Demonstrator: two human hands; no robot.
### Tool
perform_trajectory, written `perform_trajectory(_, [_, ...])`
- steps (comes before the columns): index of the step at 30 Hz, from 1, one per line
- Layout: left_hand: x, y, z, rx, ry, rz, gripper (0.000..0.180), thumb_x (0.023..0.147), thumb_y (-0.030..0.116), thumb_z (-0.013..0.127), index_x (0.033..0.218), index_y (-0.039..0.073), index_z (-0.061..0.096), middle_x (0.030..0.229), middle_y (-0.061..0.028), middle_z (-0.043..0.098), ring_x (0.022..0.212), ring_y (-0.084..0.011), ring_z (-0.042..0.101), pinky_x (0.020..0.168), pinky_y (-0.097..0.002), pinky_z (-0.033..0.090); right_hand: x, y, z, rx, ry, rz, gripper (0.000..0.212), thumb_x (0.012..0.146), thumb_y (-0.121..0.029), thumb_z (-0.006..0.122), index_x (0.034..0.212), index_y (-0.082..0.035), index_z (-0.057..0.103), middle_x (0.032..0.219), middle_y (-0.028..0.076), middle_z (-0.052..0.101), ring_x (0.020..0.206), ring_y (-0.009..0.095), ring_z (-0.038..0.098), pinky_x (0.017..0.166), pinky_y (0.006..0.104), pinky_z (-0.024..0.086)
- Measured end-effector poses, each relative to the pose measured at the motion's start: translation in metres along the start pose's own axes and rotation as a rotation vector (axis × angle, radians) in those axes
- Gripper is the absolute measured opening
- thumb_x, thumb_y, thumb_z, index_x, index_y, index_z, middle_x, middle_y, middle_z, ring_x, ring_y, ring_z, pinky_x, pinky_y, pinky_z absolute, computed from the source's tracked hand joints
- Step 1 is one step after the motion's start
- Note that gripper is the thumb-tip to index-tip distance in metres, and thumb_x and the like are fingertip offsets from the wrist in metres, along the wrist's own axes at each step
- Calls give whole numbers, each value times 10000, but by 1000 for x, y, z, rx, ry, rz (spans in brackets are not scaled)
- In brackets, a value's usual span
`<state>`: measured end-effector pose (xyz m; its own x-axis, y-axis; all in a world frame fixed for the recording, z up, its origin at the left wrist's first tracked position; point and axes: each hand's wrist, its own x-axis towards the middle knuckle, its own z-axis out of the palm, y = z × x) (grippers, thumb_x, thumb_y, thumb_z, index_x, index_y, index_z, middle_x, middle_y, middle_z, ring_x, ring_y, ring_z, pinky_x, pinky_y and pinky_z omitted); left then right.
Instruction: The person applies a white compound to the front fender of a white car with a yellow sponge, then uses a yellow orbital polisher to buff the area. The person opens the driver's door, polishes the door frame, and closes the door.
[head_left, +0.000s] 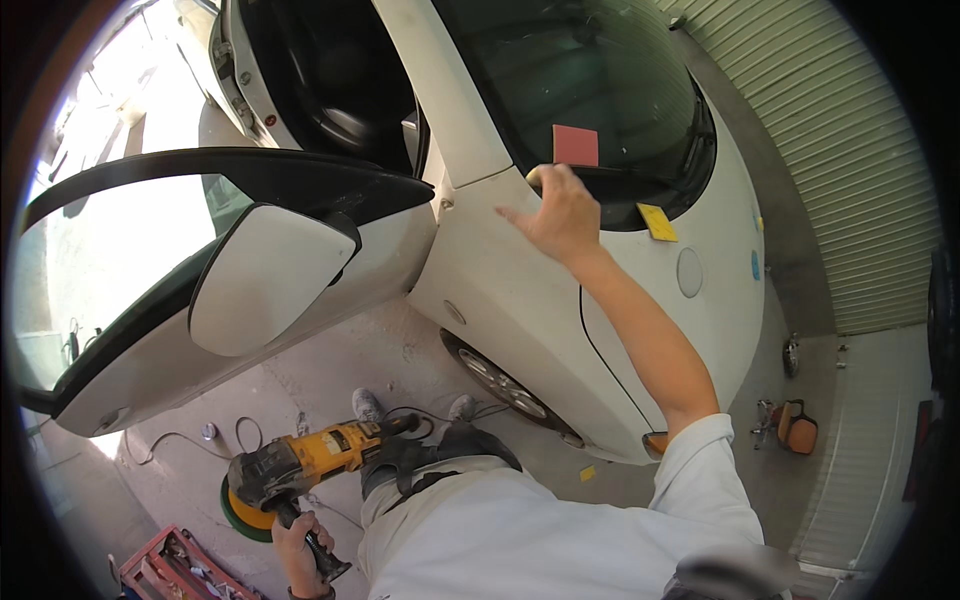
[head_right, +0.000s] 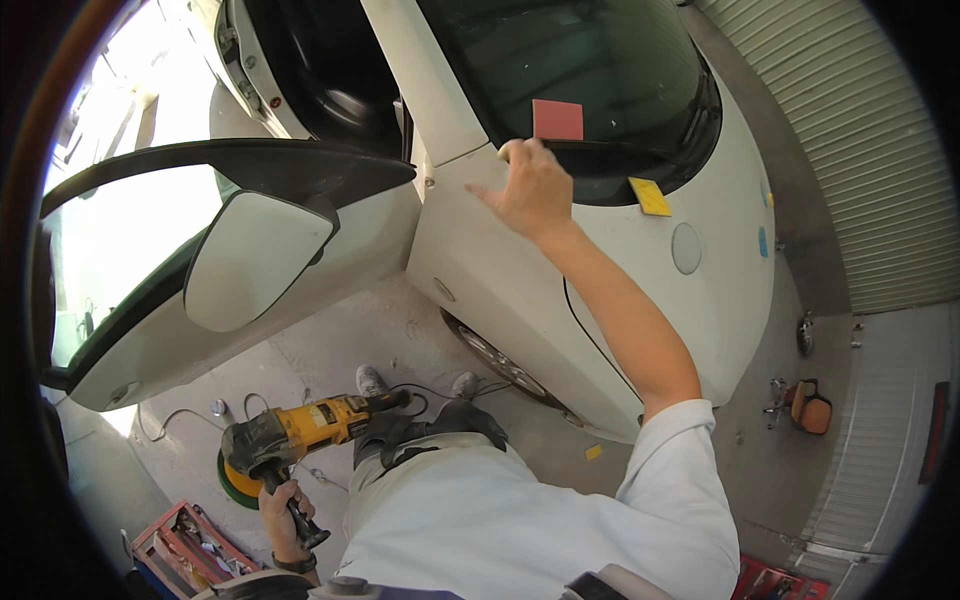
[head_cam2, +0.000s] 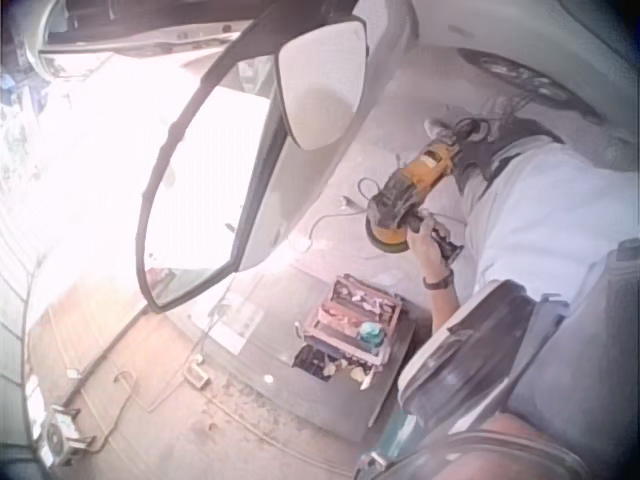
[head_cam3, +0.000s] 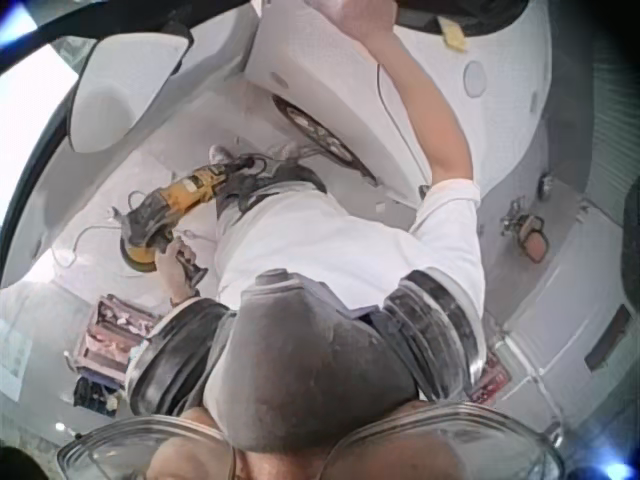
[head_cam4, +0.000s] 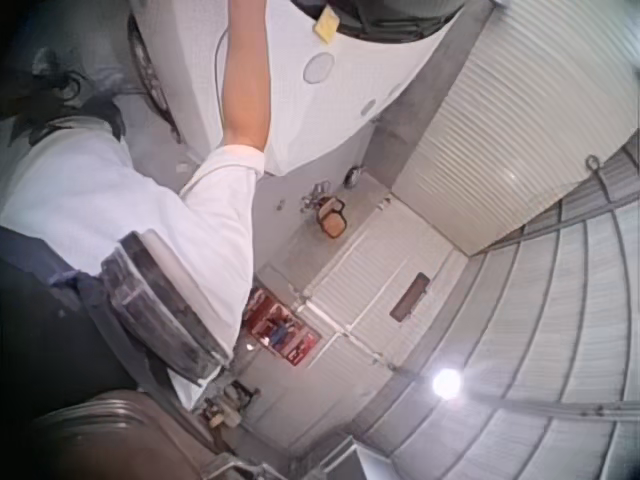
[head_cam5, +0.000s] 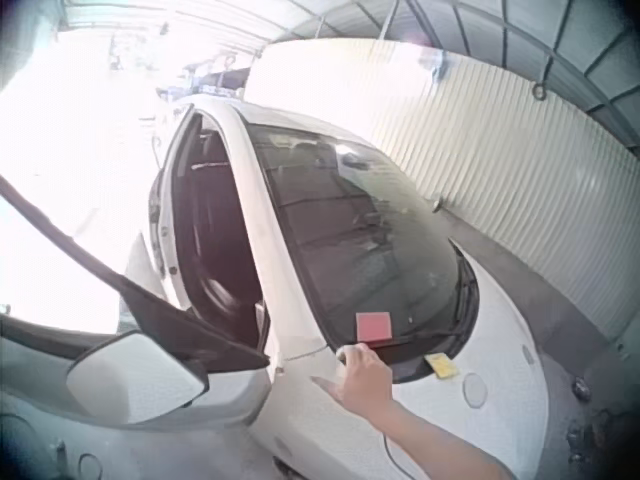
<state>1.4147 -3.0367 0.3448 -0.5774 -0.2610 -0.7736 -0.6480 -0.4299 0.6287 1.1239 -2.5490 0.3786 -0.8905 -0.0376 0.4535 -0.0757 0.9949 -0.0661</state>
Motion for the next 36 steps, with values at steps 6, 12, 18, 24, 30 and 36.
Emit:
perform_trajectory(6, [69,8,-73,3,185,-90,161,902,78,622,997,63,493,744,-29,480,531,-129,486,453,-291,427,57,-6,46,-409,-347,150,829,717,-796,773,988,-25,639,1011,115,693,928,266,709,751,406,570])
perform_trajectory(12, [113,8,-117,-8,201,-102,157,868,81,598,944,47,465,741,-40,464,531,-144,485,450,-300,430,68,-9,45,-520,-341,32,836,681,-859,713,821,-37,640,794,65,684,752,244,719,624,374,560])
perform_trajectory(18, [134,4,-141,-4,162,-161,152,865,73,593,968,46,484,739,-38,475,531,-147,492,455,-294,434,80,7,37,-360,-477,130,694,725,-711,812,791,-41,642,786,81,697,772,280,708,670,417,564])
perform_trajectory(24, [139,-11,-158,-67,186,-143,176,858,71,599,1005,32,509,738,-35,467,534,-149,493,457,-294,437,101,12,7,-207,-696,193,472,811,-545,833,942,-94,793,898,99,767,840,264,721,765,412,568])
perform_trajectory(30, [142,-40,-173,-102,277,-115,194,857,75,592,1027,13,523,739,-30,461,544,-150,493,472,-294,444,83,-3,17,-427,-555,158,708,800,-719,750,1021,-46,760,921,104,773,878,269,739,763,422,590])
perform_trajectory(36, [144,-58,-175,-127,268,-145,157,867,99,605,984,-2,572,714,-21,479,565,-144,500,505,-294,446,76,-3,38,-449,-472,70,688,812,-716,743,741,-33,693,737,132,710,723,320,717,666,448,578])
